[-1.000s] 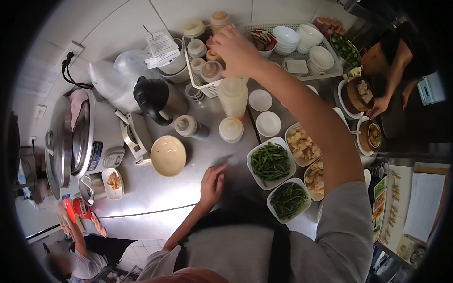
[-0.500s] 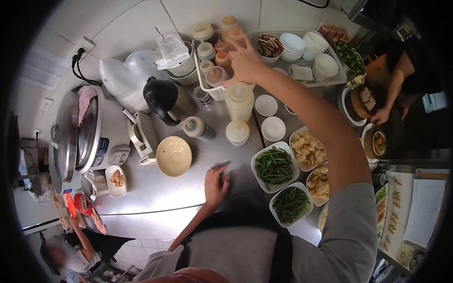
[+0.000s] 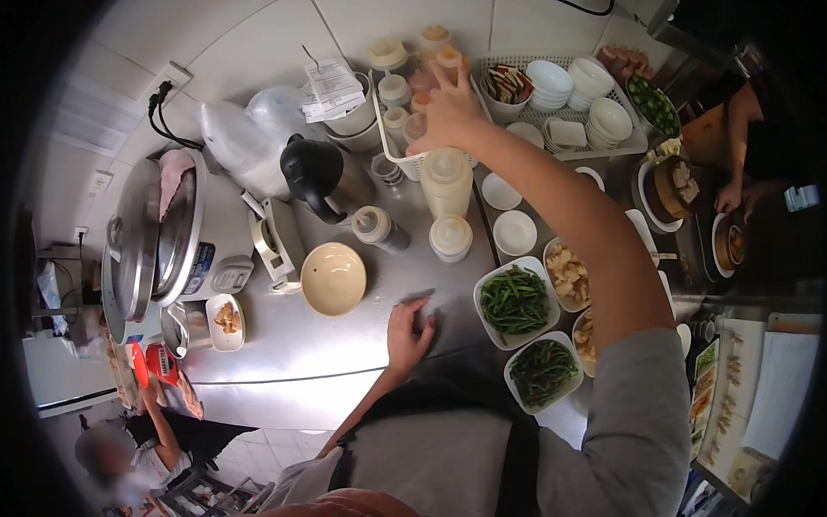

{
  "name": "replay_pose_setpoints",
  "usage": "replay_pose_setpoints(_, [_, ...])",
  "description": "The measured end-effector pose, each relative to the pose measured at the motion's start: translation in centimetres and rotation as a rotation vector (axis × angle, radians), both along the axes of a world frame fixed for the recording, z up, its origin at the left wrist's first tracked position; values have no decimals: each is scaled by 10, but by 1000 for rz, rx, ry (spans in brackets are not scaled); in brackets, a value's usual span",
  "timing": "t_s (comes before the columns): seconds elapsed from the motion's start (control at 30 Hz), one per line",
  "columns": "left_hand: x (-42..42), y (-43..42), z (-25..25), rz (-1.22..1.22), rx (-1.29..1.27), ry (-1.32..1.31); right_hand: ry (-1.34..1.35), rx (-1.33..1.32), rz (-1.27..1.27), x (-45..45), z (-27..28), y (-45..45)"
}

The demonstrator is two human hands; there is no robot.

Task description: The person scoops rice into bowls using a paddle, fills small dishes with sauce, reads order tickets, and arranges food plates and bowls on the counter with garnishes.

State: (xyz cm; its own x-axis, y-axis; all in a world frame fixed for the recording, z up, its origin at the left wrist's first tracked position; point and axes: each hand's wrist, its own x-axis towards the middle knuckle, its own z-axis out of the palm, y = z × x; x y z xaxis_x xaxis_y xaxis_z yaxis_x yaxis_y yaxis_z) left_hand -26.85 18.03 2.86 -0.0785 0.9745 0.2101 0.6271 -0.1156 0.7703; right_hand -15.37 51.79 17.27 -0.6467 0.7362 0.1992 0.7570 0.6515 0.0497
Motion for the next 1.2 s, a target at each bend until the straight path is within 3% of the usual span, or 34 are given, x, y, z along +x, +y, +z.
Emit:
replay_pose_setpoints(0.17, [-1,-3,2,10,13,-20,-95,-159,-107,-1,18,-2])
replay_pose_setpoints(0.27, [1,-6,0,21,29,-27,206,-65,-131,11,23,-7])
replay_pose_setpoints(0.4, [2,-7,1,21,42,-26,520,-199,-97,51,58,-31])
replay_pose_setpoints(0.5, [2,-7,-2,17,53,-12,899,-348,-101,87,67,-47])
replay_pose_setpoints(0.53, [2,-7,-1,17,45,-3,1204,-439,30,91,70,-60])
replay_pose_setpoints(0.63, [5,-9,-3,8,25,1,1671,-540,-3,107,74,-79])
replay_pose_setpoints(0.67, [5,-9,-3,7,35,6,1705,-652,13,119,69,-80])
replay_pose_setpoints(0.77, [5,-9,-4,5,50,16,1485,-655,-315,139,62,-101])
replay_pose_setpoints(0.8, [6,-8,-4,3,62,20,1379,-621,-323,144,59,-111])
replay_pose_setpoints(0.9, [6,-9,-4,5,78,29,690,-464,-318,168,28,-115])
replay_pose_setpoints(1.0, [7,-8,-5,12,77,42,280,-390,-366,186,-21,-112])
replay_pose_setpoints(1.2, [7,-9,-2,14,75,47,-125,-139,-344,196,-73,-109])
